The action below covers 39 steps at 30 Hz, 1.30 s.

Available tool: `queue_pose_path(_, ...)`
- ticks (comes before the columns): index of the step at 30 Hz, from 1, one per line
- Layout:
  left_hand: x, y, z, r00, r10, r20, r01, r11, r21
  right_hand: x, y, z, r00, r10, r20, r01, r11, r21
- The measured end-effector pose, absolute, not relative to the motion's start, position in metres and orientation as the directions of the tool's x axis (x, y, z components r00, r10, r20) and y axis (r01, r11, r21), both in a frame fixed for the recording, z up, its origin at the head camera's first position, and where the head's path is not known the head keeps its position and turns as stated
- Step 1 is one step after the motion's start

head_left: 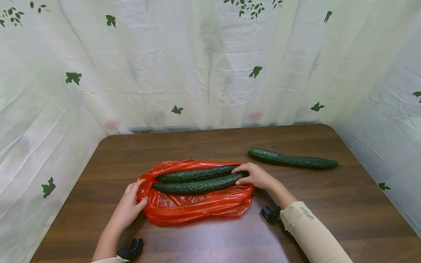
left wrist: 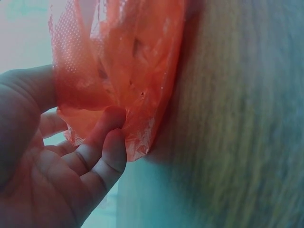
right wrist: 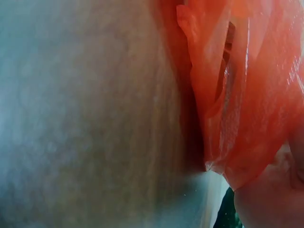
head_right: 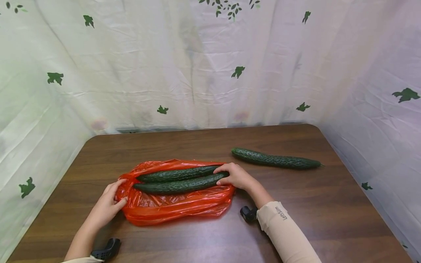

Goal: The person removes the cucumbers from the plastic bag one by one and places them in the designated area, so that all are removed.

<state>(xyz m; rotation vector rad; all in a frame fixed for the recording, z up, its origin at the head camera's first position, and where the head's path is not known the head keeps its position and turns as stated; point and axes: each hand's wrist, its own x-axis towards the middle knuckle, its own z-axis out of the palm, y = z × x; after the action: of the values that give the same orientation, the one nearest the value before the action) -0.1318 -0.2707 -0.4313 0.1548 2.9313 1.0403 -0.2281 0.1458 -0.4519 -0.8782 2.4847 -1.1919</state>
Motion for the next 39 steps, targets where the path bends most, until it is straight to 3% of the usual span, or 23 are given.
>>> queue_pose_path(9, -0.133, -0.27, -0.429, -0.995, 0.104, 0.004, 0.083, 0.77, 0.633, -0.222, 0.143, -0.439, -0.789, -0.604, 0.114, -0.424, 0.399, -0.813)
queue_pose_path(17, -0.133, -0.271, -0.429, -0.995, 0.099, -0.008, 0.072, 0.768, 0.637, -0.205, 0.137, -0.405, -0.805, -0.585, 0.095, -0.357, 0.351, -0.866)
queue_pose_path(27, -0.133, -0.272, -0.429, -0.995, 0.099, -0.006, 0.073, 0.77, 0.634, -0.207, 0.147, -0.419, -0.809, -0.576, 0.119, -0.328, 0.274, -0.904)
queue_pose_path(34, -0.132, -0.272, -0.43, -0.995, 0.1, -0.007, 0.073, 0.769, 0.635, -0.189, 0.152, -0.396, -0.838, -0.532, 0.122, -0.307, 0.275, -0.911)
queue_pose_path(39, -0.132, -0.272, -0.43, -0.995, 0.098, -0.004, 0.073, 0.767, 0.637, -0.185, 0.166, -0.4, -0.841, -0.51, 0.18, -0.302, 0.168, -0.938)
